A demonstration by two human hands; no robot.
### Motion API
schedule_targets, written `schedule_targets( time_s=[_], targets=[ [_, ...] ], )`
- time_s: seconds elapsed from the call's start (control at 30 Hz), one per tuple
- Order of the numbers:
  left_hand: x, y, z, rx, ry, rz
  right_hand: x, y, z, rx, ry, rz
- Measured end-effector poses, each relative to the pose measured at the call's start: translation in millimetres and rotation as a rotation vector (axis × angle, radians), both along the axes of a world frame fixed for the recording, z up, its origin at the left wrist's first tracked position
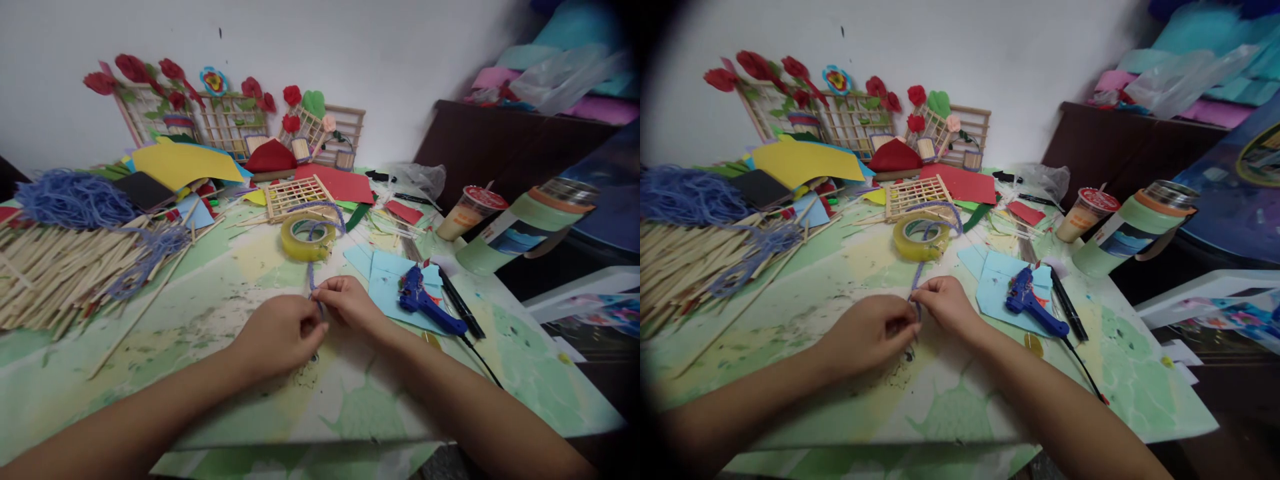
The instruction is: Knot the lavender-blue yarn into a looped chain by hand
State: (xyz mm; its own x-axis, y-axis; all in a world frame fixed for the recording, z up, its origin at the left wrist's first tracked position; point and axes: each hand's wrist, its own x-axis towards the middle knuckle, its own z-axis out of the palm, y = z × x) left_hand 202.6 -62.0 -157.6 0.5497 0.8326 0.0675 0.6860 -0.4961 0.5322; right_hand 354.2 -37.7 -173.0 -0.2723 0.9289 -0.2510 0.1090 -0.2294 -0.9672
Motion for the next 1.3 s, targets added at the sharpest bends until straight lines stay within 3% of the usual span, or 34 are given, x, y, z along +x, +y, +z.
schedule_targets(
  time_s=[0.13,0.2,0.3,0.37,0.53,0.8,0.93,1.13,1.3],
  targets=[
    [-3,25,-4.4,-0.429,-0.621,0.255,2,0,3.6,-0.096,0.085,0.022],
    [-3,30,-9.5,-0.721,-0.866,0.300,2,0,4.4,-0.118,0.100,0.026],
    [-2,29,-12.9,-1.072,-0.997,0.248,1,0,3.7,-0.110,0.084,0.038],
    [-2,26,-12.0,-1.151,-1.013,0.218,0,0,3.0,-0.076,0.053,0.041],
    [-4,27,-9.0,-1.097,-0.960,0.260,1,1,3.4,0.050,-0.070,0.015],
    [-7,34,-19.7,-0.903,-0.810,0.275,2,4,-0.5,0.247,-0.256,0.028],
    [-7,34,-18.0,-0.817,-0.716,0.283,3,5,-2.8,0.343,-0.350,0.030],
    [-7,33,-8.5,-0.782,-0.610,0.274,5,5,-0.8,0.245,-0.233,-0.003],
    [-7,33,-11.5,-0.841,-0.643,0.310,3,3,-0.1,0.195,-0.200,0.007]
  ],
)
